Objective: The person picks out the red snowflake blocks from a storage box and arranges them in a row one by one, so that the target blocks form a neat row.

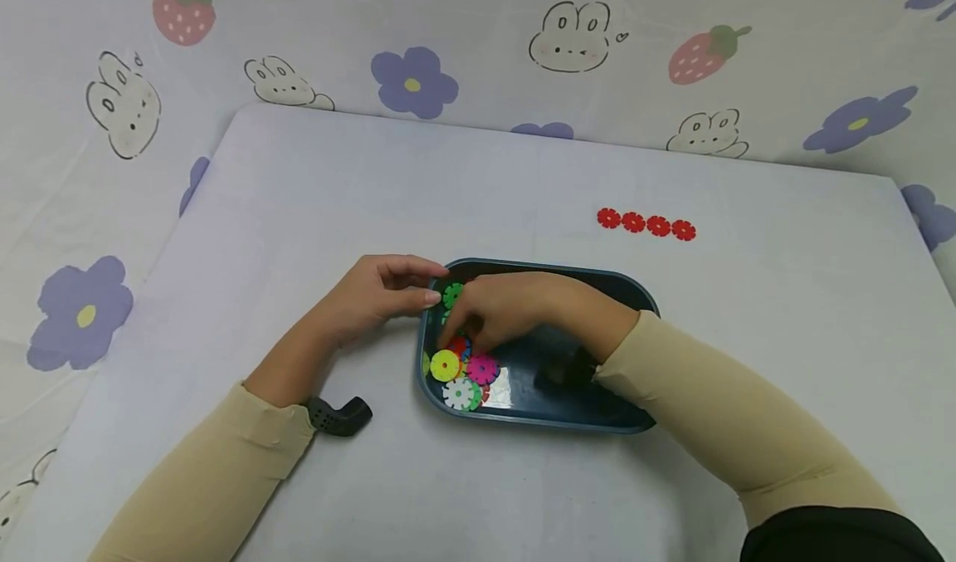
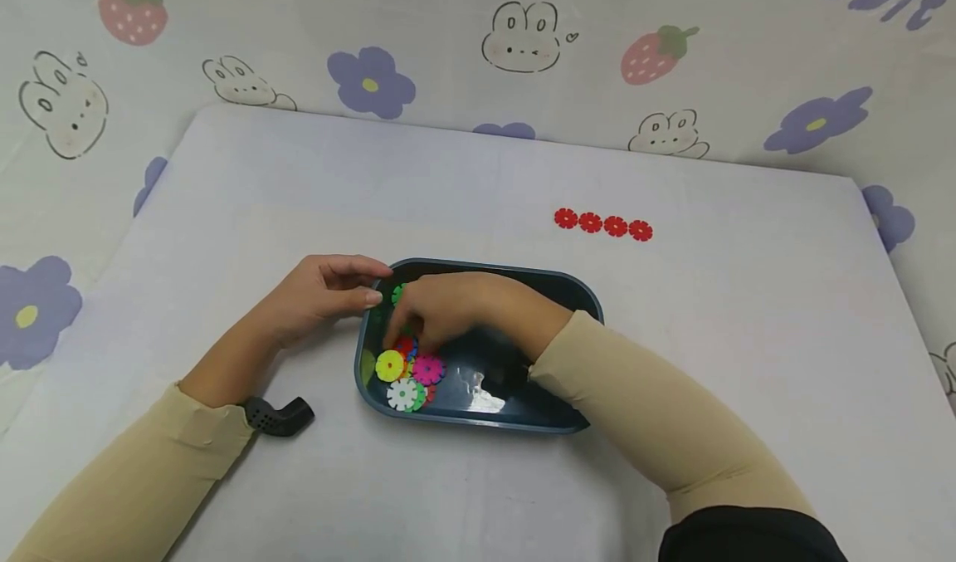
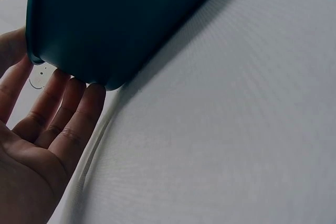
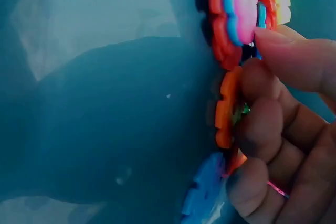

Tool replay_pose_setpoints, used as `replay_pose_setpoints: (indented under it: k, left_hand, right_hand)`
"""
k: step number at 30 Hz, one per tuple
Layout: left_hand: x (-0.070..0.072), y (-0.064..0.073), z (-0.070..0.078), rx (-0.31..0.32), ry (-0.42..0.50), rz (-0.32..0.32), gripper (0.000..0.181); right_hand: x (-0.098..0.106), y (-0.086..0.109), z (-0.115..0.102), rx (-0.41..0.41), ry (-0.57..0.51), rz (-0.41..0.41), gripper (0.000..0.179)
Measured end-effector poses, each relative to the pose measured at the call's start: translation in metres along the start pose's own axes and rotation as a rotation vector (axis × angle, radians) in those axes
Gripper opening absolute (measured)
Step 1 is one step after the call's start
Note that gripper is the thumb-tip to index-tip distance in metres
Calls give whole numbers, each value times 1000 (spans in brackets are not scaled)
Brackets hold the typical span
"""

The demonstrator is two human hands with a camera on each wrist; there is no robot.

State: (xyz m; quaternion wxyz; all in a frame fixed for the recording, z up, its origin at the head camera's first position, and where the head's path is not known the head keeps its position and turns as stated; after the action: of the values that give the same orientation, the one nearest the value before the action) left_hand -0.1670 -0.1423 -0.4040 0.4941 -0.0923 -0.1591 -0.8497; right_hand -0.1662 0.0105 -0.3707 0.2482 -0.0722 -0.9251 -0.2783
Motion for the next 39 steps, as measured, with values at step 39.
replay_pose_setpoints:
  k: [39]
  left_hand:
    - [0,0,2,10,3,-6,36]
  right_hand:
    - [9,6,0,102,-257,84,11]
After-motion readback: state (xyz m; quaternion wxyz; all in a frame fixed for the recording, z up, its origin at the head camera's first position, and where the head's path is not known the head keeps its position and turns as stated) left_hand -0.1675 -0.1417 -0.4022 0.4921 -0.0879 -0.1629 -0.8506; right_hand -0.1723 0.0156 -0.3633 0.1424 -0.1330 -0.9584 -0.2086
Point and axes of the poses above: each hand's wrist, its own y-axis away from the middle knuckle, its own x-axis out of the back of the hand, z = x × y, the point moved 5 cm from there along -y, towards the middle knuckle, and after that the axes turned 14 degrees about -y, right-handed, at the moved point
